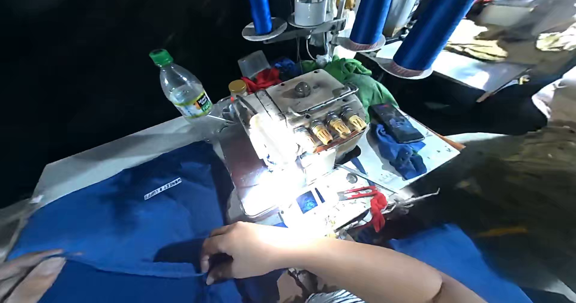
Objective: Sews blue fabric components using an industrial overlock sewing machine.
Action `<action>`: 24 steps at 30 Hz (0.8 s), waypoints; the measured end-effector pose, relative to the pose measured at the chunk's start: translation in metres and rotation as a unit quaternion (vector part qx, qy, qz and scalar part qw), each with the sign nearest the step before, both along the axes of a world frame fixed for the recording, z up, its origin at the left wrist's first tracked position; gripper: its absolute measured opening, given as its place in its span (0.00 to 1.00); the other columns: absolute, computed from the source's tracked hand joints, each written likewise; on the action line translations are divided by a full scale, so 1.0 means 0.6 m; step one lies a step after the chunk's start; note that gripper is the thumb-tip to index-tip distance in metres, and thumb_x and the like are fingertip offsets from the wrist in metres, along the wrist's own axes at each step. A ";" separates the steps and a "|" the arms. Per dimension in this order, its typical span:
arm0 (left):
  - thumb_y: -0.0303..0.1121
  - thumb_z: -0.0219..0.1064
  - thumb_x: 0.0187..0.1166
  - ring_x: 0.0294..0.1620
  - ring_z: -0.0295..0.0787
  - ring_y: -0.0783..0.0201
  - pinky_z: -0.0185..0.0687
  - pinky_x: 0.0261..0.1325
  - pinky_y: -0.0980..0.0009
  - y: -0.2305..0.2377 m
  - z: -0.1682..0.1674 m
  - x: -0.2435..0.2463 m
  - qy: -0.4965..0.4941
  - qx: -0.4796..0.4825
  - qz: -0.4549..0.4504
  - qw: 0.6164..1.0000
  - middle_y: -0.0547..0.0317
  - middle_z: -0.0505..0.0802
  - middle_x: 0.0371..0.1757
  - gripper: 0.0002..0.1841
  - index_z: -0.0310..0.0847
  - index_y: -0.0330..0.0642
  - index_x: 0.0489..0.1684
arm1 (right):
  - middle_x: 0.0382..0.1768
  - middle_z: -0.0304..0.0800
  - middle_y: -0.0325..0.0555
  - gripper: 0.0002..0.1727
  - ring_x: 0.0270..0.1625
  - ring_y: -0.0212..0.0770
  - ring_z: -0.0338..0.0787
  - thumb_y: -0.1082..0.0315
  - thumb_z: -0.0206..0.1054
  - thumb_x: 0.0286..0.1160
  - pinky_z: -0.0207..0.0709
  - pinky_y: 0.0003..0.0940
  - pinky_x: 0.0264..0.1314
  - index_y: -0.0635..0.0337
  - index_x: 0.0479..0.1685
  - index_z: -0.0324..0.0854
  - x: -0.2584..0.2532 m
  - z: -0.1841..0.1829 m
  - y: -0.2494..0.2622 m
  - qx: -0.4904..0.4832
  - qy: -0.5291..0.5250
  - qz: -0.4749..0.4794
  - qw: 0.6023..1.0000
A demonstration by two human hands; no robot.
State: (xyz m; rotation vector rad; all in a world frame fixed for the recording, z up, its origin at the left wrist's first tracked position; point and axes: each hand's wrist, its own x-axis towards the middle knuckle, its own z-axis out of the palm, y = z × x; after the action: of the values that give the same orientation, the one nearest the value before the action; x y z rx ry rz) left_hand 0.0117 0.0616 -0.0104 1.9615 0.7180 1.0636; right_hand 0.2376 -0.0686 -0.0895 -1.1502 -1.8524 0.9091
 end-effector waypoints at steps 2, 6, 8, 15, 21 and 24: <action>0.20 0.58 0.79 0.46 0.86 0.86 0.83 0.57 0.83 0.017 -0.014 -0.019 0.035 0.018 0.020 0.999 0.79 0.90 0.40 0.06 0.81 0.32 0.44 | 0.54 0.89 0.61 0.12 0.59 0.53 0.89 0.71 0.69 0.79 0.79 0.46 0.66 0.69 0.55 0.87 0.003 0.004 -0.004 -0.009 -0.016 -0.009 1.000; 0.32 0.68 0.77 0.45 0.88 0.84 0.85 0.53 0.81 0.031 -0.036 -0.049 0.031 0.015 0.083 0.996 0.82 0.92 0.41 0.06 0.87 0.50 0.46 | 0.52 0.89 0.52 0.12 0.55 0.43 0.89 0.66 0.65 0.84 0.82 0.38 0.62 0.65 0.49 0.89 0.000 -0.008 -0.004 0.001 -0.030 -0.037 0.999; 0.30 0.69 0.77 0.44 0.89 0.82 0.86 0.51 0.81 0.021 -0.027 -0.047 0.021 -0.008 0.088 0.996 0.79 0.93 0.41 0.06 0.88 0.50 0.46 | 0.48 0.90 0.45 0.11 0.50 0.34 0.89 0.63 0.67 0.83 0.84 0.31 0.57 0.61 0.45 0.90 -0.003 -0.018 -0.005 0.016 -0.029 -0.063 0.997; 0.30 0.69 0.79 0.44 0.89 0.78 0.85 0.52 0.79 0.009 -0.015 -0.052 0.040 -0.048 0.100 0.993 0.71 0.94 0.43 0.06 0.91 0.44 0.47 | 0.44 0.90 0.34 0.08 0.47 0.23 0.88 0.59 0.71 0.77 0.84 0.21 0.52 0.51 0.42 0.91 0.000 -0.036 -0.008 0.058 -0.056 -0.076 0.994; 0.33 0.70 0.81 0.43 0.89 0.80 0.84 0.50 0.81 0.006 -0.014 -0.054 0.047 -0.047 0.111 0.992 0.73 0.94 0.42 0.06 0.92 0.46 0.46 | 0.43 0.90 0.27 0.04 0.46 0.18 0.87 0.61 0.74 0.73 0.83 0.15 0.49 0.48 0.38 0.91 -0.008 -0.026 -0.012 0.058 -0.033 -0.098 0.993; 0.33 0.70 0.81 0.41 0.88 0.81 0.83 0.48 0.83 0.003 -0.013 -0.054 0.045 -0.041 0.121 0.991 0.73 0.94 0.41 0.06 0.91 0.47 0.46 | 0.43 0.90 0.26 0.02 0.45 0.19 0.87 0.62 0.76 0.70 0.84 0.17 0.48 0.47 0.37 0.91 -0.012 -0.022 -0.015 0.029 -0.019 -0.122 0.992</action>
State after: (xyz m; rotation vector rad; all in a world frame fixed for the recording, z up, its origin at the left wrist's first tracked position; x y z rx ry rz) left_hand -0.0209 0.0631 -0.0185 1.8952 1.0549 1.0739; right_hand 0.2301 -0.0779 -0.1029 -1.3323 -1.7101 0.6948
